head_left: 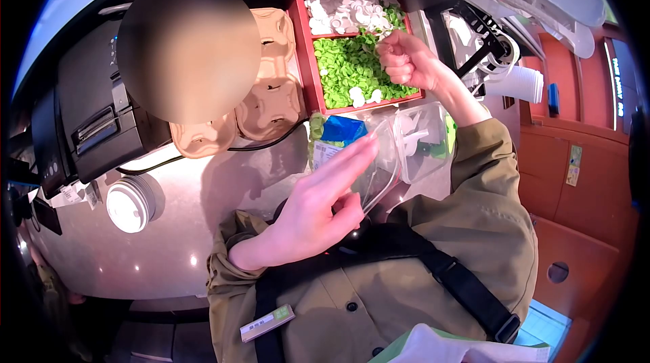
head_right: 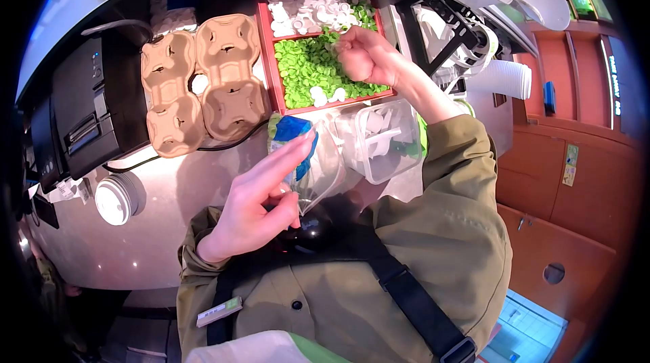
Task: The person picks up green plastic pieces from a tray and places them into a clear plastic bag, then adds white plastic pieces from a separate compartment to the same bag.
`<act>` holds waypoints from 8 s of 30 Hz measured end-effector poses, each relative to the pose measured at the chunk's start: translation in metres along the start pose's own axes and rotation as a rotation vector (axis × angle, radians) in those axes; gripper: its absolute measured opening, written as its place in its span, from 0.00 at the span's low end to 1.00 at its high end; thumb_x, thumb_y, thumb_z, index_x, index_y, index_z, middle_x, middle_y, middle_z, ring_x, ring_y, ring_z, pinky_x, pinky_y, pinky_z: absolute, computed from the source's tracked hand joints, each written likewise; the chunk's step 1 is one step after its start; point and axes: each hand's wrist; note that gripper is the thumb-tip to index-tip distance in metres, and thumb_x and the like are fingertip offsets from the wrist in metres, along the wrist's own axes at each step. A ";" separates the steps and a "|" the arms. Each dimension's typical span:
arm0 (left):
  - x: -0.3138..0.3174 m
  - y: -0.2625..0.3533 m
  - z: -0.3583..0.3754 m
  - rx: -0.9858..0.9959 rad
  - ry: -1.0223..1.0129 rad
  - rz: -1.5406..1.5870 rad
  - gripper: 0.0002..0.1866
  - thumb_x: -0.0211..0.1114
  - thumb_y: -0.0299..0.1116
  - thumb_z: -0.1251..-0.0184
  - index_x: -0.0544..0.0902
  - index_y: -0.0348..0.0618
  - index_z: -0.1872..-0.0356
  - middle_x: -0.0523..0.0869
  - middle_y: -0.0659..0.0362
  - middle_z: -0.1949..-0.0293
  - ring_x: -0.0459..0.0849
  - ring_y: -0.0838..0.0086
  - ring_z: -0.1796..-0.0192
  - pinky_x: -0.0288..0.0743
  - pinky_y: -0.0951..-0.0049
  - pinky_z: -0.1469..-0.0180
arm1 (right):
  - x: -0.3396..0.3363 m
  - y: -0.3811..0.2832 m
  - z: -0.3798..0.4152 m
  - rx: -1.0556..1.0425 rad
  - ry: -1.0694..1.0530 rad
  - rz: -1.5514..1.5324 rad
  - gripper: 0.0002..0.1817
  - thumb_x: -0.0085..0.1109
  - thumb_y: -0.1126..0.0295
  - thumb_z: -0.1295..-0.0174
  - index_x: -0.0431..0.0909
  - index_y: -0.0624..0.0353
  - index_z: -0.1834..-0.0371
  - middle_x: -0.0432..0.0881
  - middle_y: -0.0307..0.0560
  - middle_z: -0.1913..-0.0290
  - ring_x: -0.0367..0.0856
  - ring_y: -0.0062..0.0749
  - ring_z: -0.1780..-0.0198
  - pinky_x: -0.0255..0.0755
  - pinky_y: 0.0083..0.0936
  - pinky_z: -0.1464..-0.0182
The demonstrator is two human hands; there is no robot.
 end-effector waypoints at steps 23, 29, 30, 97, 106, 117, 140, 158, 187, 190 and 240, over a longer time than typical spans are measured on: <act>0.003 0.009 -0.002 -0.110 -0.046 0.026 0.33 0.47 0.11 0.50 0.65 0.37 0.37 0.63 0.50 0.35 0.78 0.85 0.74 0.73 0.84 0.73 | -0.064 -0.133 -0.073 -0.329 -0.290 -0.491 0.11 0.50 0.64 0.37 0.70 0.57 0.75 0.70 0.37 0.77 0.70 0.23 0.75 0.65 0.23 0.73; 0.002 0.005 0.000 -0.044 -0.027 0.012 0.32 0.47 0.11 0.50 0.65 0.37 0.38 0.63 0.50 0.35 0.79 0.85 0.73 0.73 0.85 0.72 | 0.017 -0.054 -0.038 -1.002 0.368 1.459 0.12 0.56 0.60 0.42 0.74 0.56 0.61 0.78 0.43 0.69 0.78 0.30 0.68 0.71 0.25 0.66; 0.003 0.003 0.001 -0.033 -0.026 0.004 0.32 0.47 0.11 0.50 0.65 0.37 0.38 0.63 0.50 0.36 0.79 0.85 0.73 0.73 0.85 0.72 | 0.028 -0.037 -0.037 -1.019 0.305 1.648 0.14 0.58 0.60 0.43 0.74 0.55 0.59 0.79 0.43 0.68 0.79 0.30 0.68 0.71 0.25 0.66; -0.001 0.009 0.003 -0.042 -0.039 0.007 0.32 0.47 0.10 0.50 0.65 0.35 0.38 0.62 0.48 0.35 0.80 0.83 0.72 0.75 0.84 0.73 | 0.015 0.021 0.014 -0.278 0.352 0.673 0.12 0.52 0.66 0.38 0.76 0.65 0.60 0.73 0.35 0.74 0.63 0.12 0.81 0.59 0.11 0.79; -0.001 0.010 0.002 -0.040 -0.026 -0.018 0.33 0.47 0.09 0.52 0.65 0.35 0.38 0.63 0.48 0.36 0.80 0.83 0.73 0.74 0.84 0.74 | -0.071 -0.107 -0.086 -0.639 0.082 0.122 0.07 0.52 0.71 0.38 0.74 0.65 0.68 0.75 0.40 0.77 0.66 0.18 0.81 0.65 0.13 0.76; -0.001 0.011 0.003 -0.037 -0.020 -0.017 0.33 0.47 0.09 0.52 0.65 0.35 0.38 0.64 0.49 0.36 0.80 0.83 0.75 0.73 0.84 0.75 | -0.023 -0.033 -0.018 -0.863 0.523 1.621 0.10 0.58 0.69 0.45 0.79 0.61 0.62 0.79 0.48 0.67 0.78 0.29 0.66 0.71 0.24 0.63; -0.003 0.011 0.003 -0.047 -0.003 -0.002 0.33 0.45 0.10 0.52 0.64 0.34 0.38 0.63 0.48 0.36 0.80 0.83 0.75 0.72 0.84 0.76 | -0.057 -0.040 0.015 -0.697 0.634 1.591 0.10 0.58 0.70 0.46 0.78 0.63 0.63 0.81 0.50 0.73 0.81 0.34 0.70 0.72 0.26 0.63; -0.005 0.021 0.000 -0.152 -0.005 0.005 0.32 0.48 0.09 0.50 0.65 0.35 0.38 0.64 0.49 0.36 0.80 0.81 0.65 0.76 0.81 0.71 | -0.055 -0.003 0.035 -0.674 0.478 1.597 0.09 0.57 0.73 0.46 0.75 0.66 0.64 0.79 0.48 0.71 0.77 0.27 0.70 0.71 0.23 0.63; -0.002 0.015 0.001 -0.117 -0.030 -0.006 0.32 0.48 0.11 0.51 0.65 0.34 0.38 0.63 0.48 0.36 0.80 0.81 0.71 0.73 0.83 0.74 | -0.005 -0.051 -0.042 -0.851 0.825 1.842 0.21 0.50 0.51 0.41 0.76 0.54 0.54 0.78 0.58 0.58 0.77 0.50 0.57 0.71 0.36 0.55; -0.001 0.016 0.000 -0.138 -0.038 -0.012 0.33 0.50 0.10 0.52 0.65 0.35 0.38 0.64 0.48 0.36 0.79 0.82 0.69 0.74 0.82 0.73 | -0.020 -0.039 -0.084 -1.348 0.645 2.080 0.23 0.51 0.47 0.44 0.80 0.58 0.69 0.78 0.56 0.74 0.79 0.50 0.70 0.73 0.40 0.65; -0.018 0.012 0.006 0.007 0.050 -0.019 0.32 0.48 0.09 0.51 0.66 0.35 0.39 0.64 0.47 0.36 0.81 0.79 0.69 0.75 0.82 0.74 | -0.040 -0.152 -0.194 -0.842 0.704 2.087 0.21 0.48 0.56 0.37 0.70 0.58 0.47 0.75 0.52 0.49 0.73 0.42 0.48 0.65 0.32 0.44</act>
Point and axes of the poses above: each hand's wrist, its own z-axis away from the middle knuckle, its own x-axis out of the palm, y = z × x
